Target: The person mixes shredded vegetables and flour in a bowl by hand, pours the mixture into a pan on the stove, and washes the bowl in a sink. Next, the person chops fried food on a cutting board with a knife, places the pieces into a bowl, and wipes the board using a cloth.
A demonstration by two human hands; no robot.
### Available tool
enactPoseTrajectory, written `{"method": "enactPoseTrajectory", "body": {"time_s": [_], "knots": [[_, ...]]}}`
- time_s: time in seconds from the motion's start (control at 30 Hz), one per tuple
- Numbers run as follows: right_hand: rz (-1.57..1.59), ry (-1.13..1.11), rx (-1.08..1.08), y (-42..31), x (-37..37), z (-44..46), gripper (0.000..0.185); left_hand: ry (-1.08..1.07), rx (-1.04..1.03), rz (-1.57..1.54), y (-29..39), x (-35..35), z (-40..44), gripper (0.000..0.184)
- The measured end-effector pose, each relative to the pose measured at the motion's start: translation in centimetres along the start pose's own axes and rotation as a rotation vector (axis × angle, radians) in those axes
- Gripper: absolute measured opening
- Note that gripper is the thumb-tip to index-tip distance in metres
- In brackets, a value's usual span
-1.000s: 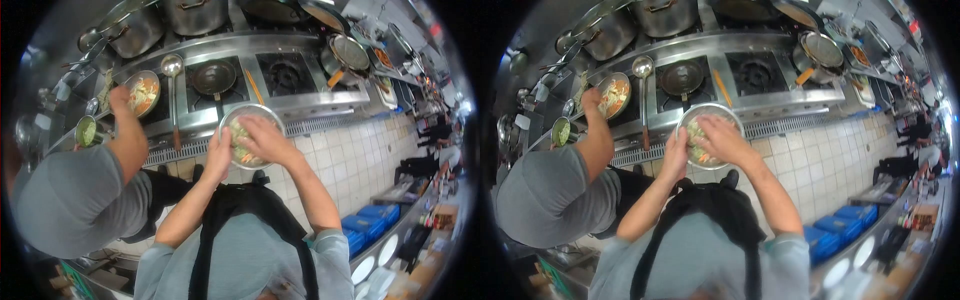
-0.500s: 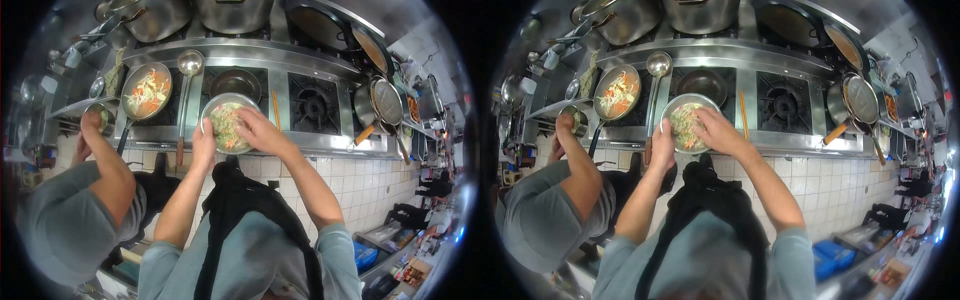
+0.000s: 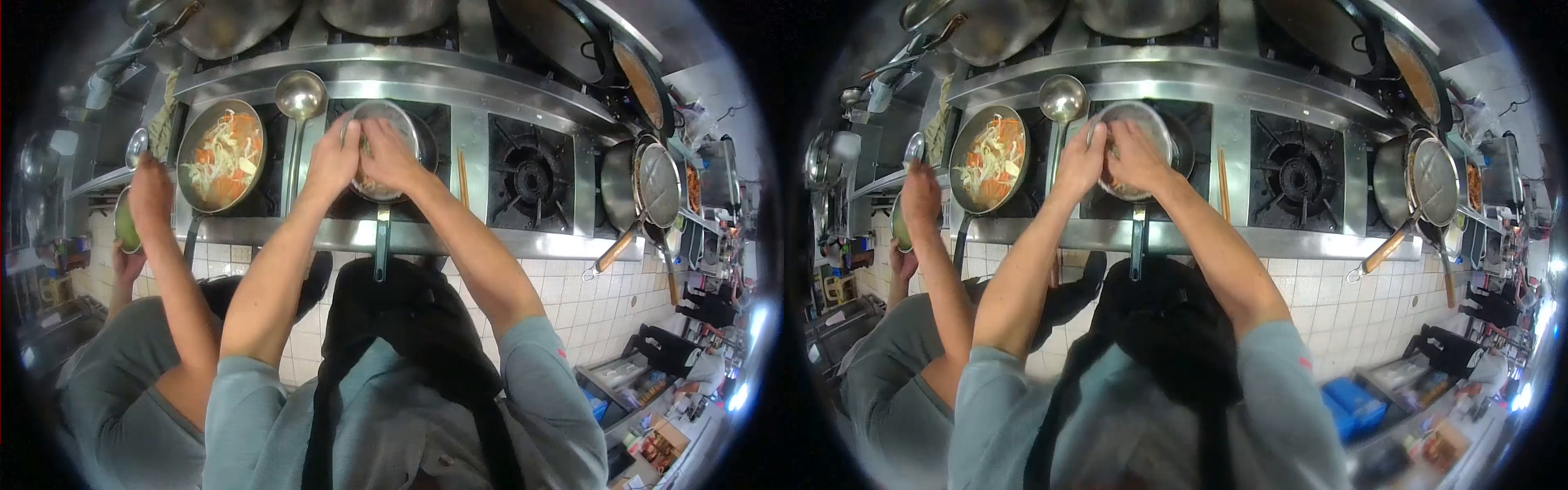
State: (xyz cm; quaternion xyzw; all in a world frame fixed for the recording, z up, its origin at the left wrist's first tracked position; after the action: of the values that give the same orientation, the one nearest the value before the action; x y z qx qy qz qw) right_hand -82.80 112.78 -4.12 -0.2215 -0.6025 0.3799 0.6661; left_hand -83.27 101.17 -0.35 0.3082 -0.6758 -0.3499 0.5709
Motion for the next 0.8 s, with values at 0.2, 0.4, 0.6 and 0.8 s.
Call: {"method": "enactPoseTrajectory", "body": {"time_s": [0.2,0.4,0.6,0.8], "knots": [[-0.131,-0.1,0.053,1.8,-2.5,1.7,0.043,-0.038,-0.06,0.269,0.9,-1.6,3.1,0.049],[-0.239,-0.09,0.212,2.9,-4.0,1.3,0.041,0.008,-0.313,0.375,0.7,-3.2,4.7,0.043],[-0.393,-0.199,0.198,3.9,-3.6,-0.7,0.043,-0.04,-0.391,0.448,2.8,-4.0,3.7,0.042],[-0.397,-0.24,0.23,4.9,-1.8,-1.7,0.041,-0.025,-0.519,0.499,4.1,-3.6,3.0,0.04]]}}
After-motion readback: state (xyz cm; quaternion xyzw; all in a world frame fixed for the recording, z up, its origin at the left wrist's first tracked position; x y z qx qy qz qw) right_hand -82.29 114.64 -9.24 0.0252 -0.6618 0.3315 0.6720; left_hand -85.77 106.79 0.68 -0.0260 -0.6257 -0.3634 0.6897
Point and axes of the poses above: each hand's wrist, its own z-axis towards the middle knuckle, its own x-axis out of the back of the hand, y = z × x, the point moved 8 cm from there along z, towards the middle knuckle, and after that the axes turned 1 degree about y, right-handed, at the moved point
